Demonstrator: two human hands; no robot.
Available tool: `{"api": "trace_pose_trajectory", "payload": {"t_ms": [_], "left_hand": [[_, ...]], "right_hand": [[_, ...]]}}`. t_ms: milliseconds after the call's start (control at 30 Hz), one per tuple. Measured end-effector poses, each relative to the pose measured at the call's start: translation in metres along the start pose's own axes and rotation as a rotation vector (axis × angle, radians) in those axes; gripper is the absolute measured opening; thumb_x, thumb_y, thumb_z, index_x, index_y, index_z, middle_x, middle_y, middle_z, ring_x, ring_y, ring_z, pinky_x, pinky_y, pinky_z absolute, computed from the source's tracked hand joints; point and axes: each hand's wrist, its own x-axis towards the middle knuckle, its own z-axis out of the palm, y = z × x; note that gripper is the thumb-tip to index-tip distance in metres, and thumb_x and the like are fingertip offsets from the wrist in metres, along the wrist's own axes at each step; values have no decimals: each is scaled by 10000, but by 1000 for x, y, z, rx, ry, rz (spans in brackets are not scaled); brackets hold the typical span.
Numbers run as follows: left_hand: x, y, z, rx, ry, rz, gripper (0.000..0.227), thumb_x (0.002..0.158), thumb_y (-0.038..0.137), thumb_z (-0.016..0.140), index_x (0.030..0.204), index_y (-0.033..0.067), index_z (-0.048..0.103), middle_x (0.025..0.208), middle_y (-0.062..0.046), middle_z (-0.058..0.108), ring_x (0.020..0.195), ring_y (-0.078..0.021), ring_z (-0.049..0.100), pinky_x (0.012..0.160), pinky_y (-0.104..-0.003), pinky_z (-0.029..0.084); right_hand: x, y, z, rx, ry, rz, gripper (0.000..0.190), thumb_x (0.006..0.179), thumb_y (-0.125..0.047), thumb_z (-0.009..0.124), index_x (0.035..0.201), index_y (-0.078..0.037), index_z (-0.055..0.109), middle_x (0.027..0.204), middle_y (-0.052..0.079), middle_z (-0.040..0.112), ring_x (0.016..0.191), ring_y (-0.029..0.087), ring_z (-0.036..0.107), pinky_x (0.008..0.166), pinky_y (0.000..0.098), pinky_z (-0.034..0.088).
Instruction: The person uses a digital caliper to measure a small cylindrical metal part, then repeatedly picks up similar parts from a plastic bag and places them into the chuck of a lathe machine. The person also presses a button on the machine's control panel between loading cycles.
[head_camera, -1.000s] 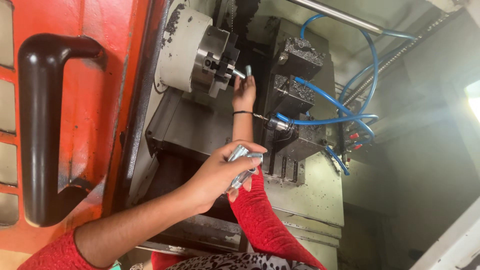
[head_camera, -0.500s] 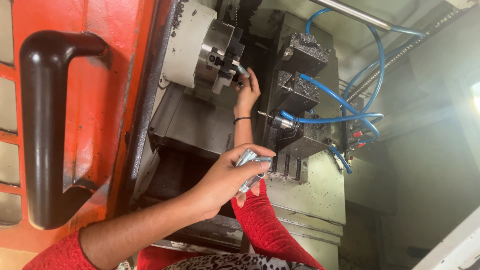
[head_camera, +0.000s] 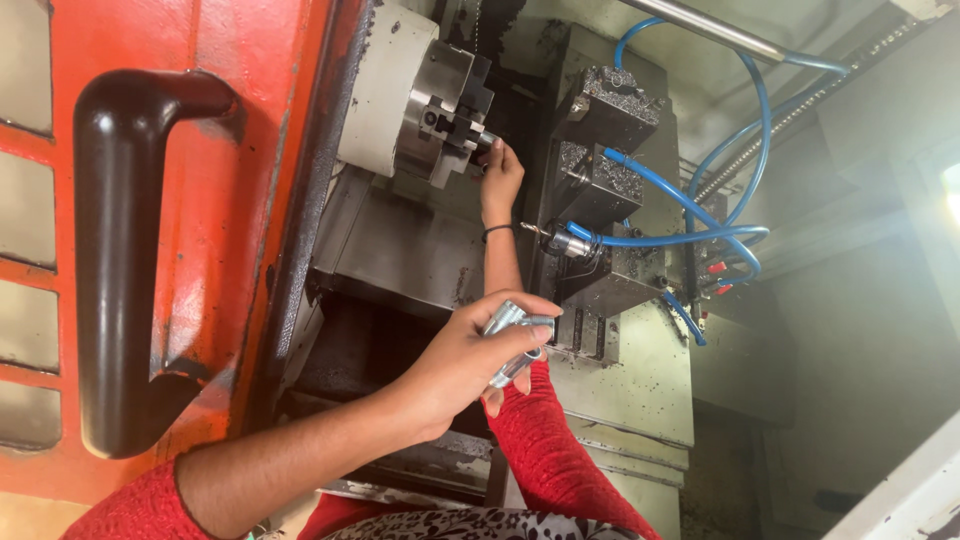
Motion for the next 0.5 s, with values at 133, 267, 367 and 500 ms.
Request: {"api": "trace_pose_trajectory", "payload": {"t_ms": [133, 267, 367, 500], "left_hand": [[-2, 1, 1, 26, -3, -41, 376, 938, 246, 676, 1265, 59, 680, 727, -57, 645, 587, -97, 661, 358, -213, 443], [-4, -1, 6, 8, -11, -85, 380, 928, 252, 679, 1258, 64, 678, 716, -62, 642, 573, -102, 647, 343, -227, 440], [-5, 1, 10, 5, -17, -80, 379, 929, 250, 677, 1256, 58, 680, 740, -51, 653, 595, -94, 658, 354, -226, 447], [-6, 0, 12, 4, -12, -107, 370, 930, 247, 678, 1249, 60, 680, 752, -43, 645, 605, -85, 654, 356, -225, 447]], "right_hand": [[10, 1, 2, -238, 31, -61, 504, 1142, -396, 531, 943, 40, 687, 694, 43, 595, 605, 113, 548, 514, 278, 455], [5, -3, 0, -116, -20, -188, 398, 1072, -399, 541, 1042, -17, 652, 699, 2, 599, 594, 84, 562, 480, 282, 475], [5, -11, 3, -131, -3, -134, 390, 1036, -405, 531, 1045, -38, 662, 663, 11, 580, 551, 94, 542, 465, 280, 452], [7, -15, 2, -408, -8, -5, 556, 1160, -441, 520, 896, 35, 632, 677, 81, 574, 589, 144, 571, 547, 275, 470]]}}
